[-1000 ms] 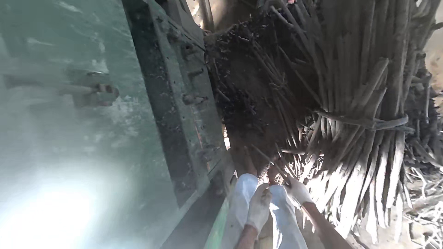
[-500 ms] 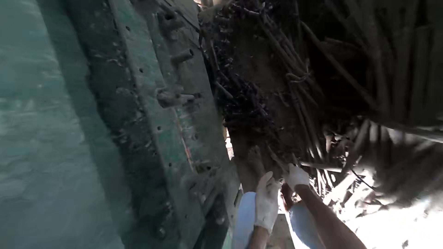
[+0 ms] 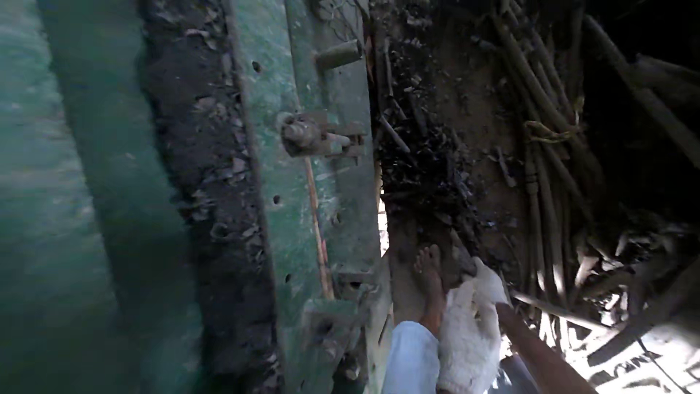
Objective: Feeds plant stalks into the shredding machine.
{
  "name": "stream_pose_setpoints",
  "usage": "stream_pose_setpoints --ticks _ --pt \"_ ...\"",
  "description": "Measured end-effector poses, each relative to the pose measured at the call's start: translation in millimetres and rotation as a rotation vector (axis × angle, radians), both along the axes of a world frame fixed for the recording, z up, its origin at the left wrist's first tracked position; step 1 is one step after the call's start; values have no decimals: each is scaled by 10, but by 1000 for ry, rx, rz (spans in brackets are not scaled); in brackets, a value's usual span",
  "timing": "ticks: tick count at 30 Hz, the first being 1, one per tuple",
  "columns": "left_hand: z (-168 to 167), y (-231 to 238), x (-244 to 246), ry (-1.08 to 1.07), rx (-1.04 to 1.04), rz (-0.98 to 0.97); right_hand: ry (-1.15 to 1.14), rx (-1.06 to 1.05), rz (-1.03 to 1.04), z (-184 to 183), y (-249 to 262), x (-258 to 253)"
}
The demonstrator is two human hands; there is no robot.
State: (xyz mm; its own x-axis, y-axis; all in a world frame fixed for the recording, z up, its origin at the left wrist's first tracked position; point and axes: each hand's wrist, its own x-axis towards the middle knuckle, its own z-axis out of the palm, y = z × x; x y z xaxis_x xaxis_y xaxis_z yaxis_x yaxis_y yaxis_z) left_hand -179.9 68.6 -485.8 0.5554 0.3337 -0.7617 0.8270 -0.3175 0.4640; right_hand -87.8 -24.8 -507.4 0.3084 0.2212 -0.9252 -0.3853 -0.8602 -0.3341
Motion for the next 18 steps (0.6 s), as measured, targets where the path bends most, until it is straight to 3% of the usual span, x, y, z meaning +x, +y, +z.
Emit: stream_pose_setpoints --ticks 1,3,6,8,11,13,16,18 --pt "102 1 91 25 34 -18 -302 52 -59 -534 17 -275" --pt "210 46 218 99 70 -29 -333 40 18 -1096 249 -47" --pt "177 81 255 126 115 -63 -429 15 97 -1167 870 705" --pt "107 75 254 88 197 -151 -602 15 146 -1218 1333 1130" --pt "114 63 370 98 252 -303 -674 17 184 -1335 1978 1628" --pt "218 80 427 78 269 -317 -685 38 217 -1498 2281 1778" --pt "328 111 471 -42 211 -165 -746 56 291 -1943 2455 1841" --pt "322 142 492 52 184 -194 -777 30 355 -2190 2372 1775"
